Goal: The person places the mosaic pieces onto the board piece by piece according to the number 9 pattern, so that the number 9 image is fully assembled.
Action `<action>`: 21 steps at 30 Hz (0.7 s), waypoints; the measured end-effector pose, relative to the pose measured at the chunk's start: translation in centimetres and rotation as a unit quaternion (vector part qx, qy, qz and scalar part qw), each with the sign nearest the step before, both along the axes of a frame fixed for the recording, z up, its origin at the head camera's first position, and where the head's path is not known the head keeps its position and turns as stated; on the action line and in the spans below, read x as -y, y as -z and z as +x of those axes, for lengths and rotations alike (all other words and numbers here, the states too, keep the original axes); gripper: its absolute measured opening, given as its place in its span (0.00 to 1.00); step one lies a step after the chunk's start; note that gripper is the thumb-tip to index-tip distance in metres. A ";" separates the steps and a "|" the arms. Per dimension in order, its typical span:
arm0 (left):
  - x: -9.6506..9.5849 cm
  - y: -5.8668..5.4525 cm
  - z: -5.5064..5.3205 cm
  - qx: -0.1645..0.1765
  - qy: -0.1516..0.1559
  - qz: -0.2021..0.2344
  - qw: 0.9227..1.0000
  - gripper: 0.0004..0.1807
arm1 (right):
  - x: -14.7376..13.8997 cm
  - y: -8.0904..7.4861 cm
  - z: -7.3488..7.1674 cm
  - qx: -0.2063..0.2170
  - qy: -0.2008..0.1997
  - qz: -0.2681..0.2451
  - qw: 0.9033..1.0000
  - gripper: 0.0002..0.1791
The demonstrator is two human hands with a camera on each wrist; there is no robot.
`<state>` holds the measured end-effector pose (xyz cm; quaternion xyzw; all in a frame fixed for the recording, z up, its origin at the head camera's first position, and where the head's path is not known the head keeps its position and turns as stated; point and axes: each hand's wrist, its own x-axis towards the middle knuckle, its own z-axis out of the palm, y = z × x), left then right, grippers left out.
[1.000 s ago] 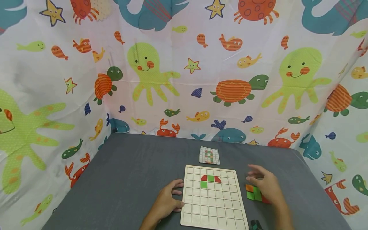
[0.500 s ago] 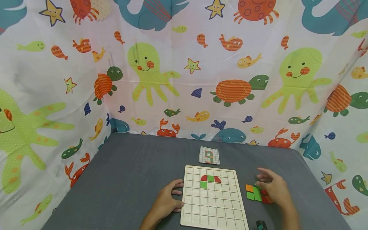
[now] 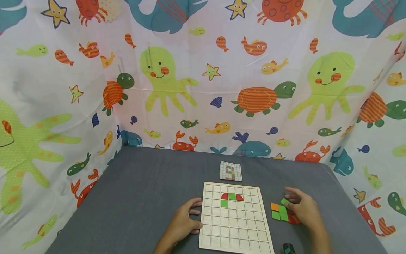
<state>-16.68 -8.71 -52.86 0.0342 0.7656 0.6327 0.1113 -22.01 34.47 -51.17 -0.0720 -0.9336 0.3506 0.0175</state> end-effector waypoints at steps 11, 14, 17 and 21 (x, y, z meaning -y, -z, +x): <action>-0.1 -0.1 0.0 0.002 -0.003 0.001 1.000 0.47 | 0.0 -0.1 0.0 -0.001 0.017 0.007 1.000 0.34; -0.1 -0.2 -0.1 0.002 -0.002 -0.001 1.000 0.47 | -0.1 -0.2 -0.1 0.005 0.020 0.007 1.000 0.34; 0.0 -0.2 -0.1 0.003 -0.001 -0.002 1.000 0.46 | -0.1 -0.1 0.0 0.004 0.020 0.011 1.000 0.33; 0.0 -0.2 0.0 0.002 -0.003 -0.002 1.000 0.47 | -0.1 0.0 0.0 -0.004 0.021 0.014 1.000 0.33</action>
